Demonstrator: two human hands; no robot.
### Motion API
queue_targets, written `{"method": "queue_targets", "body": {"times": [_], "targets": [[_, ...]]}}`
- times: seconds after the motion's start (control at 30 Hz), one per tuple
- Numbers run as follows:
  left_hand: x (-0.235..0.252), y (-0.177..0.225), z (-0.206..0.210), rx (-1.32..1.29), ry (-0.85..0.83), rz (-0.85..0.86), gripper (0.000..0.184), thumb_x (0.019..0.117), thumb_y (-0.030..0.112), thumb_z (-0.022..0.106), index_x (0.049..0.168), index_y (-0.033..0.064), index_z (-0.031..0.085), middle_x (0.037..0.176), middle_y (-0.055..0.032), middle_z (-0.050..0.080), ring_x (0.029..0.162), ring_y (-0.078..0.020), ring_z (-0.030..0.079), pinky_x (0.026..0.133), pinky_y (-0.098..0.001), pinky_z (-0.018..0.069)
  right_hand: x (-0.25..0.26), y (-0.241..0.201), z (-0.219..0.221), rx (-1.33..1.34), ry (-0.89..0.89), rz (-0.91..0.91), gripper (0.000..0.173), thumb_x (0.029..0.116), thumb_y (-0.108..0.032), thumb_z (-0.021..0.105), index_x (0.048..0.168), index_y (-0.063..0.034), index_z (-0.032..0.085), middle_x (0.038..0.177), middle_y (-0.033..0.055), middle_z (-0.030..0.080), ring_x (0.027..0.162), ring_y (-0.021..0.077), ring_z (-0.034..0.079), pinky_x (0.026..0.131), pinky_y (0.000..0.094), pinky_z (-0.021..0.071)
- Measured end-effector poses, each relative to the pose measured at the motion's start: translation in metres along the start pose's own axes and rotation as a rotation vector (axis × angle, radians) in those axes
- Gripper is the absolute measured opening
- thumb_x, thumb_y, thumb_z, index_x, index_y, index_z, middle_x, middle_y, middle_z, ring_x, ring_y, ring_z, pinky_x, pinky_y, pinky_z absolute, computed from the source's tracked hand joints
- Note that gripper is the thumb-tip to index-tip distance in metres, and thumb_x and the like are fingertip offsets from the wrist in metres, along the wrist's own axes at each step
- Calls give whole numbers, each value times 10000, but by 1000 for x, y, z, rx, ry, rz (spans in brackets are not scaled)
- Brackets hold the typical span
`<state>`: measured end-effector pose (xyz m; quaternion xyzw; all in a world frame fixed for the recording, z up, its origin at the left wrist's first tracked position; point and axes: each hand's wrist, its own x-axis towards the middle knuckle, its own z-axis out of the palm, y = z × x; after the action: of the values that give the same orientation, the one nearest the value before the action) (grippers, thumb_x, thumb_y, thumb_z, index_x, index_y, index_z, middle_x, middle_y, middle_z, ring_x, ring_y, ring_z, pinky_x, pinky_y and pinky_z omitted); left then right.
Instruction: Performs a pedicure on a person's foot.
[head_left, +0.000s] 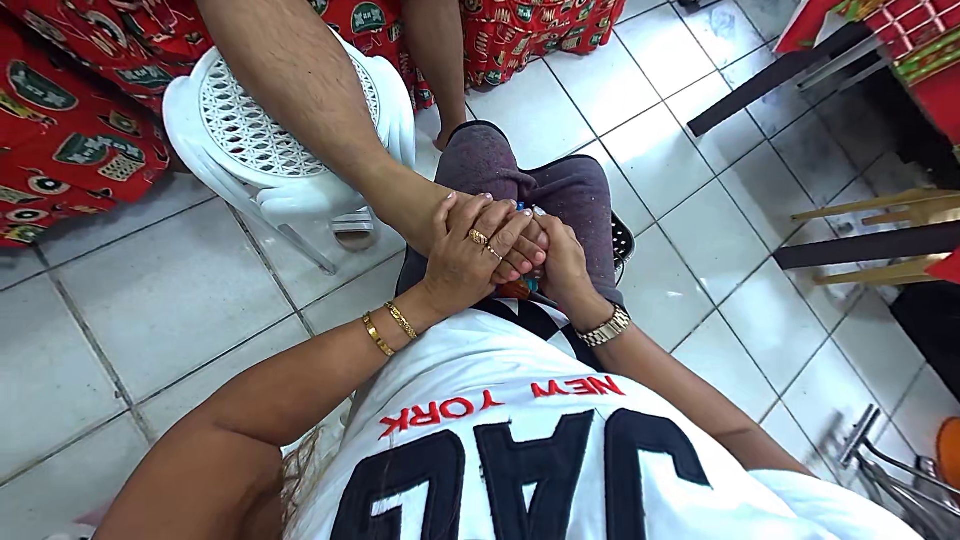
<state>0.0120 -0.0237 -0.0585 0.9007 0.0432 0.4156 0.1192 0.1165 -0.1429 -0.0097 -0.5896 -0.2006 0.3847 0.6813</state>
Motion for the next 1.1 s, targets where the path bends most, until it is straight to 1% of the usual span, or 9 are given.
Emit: {"method": "queue_targets", "body": {"times": [0.13,0.27,0.4,0.5,0.67,0.8,0.93,1.03,1.1], "targets": [[-4,-1,-5,-58,5,3,412,1027,348,435,1312,162,666,1323,-93,647,1324,-287,513,1185,-544,186,-13,-11,-10,94,-201,215,486,1116,-328,244,725,-194,499,497,-87,415,371,-12,320,368,143,275],[-5,-3,-5,-60,-7,13,416,1029,401,464,1311,186,682,1343,-79,643,1339,-279,506,1187,-560,178,16,-46,-48,-385,-138,36,300,1068,-176,413,839,-114,596,604,-95,555,477,0,491,468,189,444],[-2,-1,-4,-52,-14,7,388,1021,359,478,1301,188,686,1336,-85,644,1340,-280,506,1189,-560,169,7,-99,-23,133,-121,-175,396,1118,-233,259,851,-196,549,667,-80,574,553,26,559,538,174,494],[2,1,-5,-31,-3,5,349,1023,331,500,1253,170,708,1309,-91,665,1318,-293,528,1171,-563,202,-18,-74,6,120,-202,-124,395,1127,-380,271,938,-172,549,677,-45,516,506,33,500,470,173,455],[6,0,-7,-46,10,-24,418,1045,363,406,1304,193,688,1329,-73,654,1319,-269,524,1177,-560,181,14,-66,-27,121,198,-94,362,1120,-225,267,858,-171,511,615,-91,515,493,24,498,487,182,457],[13,-2,-5,-51,32,13,377,1006,308,460,1285,154,660,1324,-89,662,1302,-294,541,1146,-575,214,-21,-64,23,206,-102,-244,346,1101,-244,286,881,-200,550,690,-81,576,557,35,559,520,203,505],[6,-4,0,-73,-56,6,399,989,273,492,1326,173,682,1346,-86,662,1317,-328,545,1150,-648,202,20,-61,-38,-572,85,-452,220,1065,-134,433,993,1,591,780,5,624,677,78,637,665,282,573],[-2,-7,2,-45,-84,-10,438,984,301,506,1384,179,636,1373,-94,639,1339,-337,527,1160,-664,182,6,-79,-97,-1228,13,-230,274,995,-210,619,1064,45,694,963,214,705,915,356,691,854,598,526],[-4,-6,-3,-47,-138,-29,543,921,328,590,1437,157,587,1410,-111,609,1382,-374,479,1159,-699,155,-11,-61,-101,-1394,-101,-75,280,931,-235,735,1039,22,712,1006,244,690,954,431,679,831,678,514]]}}
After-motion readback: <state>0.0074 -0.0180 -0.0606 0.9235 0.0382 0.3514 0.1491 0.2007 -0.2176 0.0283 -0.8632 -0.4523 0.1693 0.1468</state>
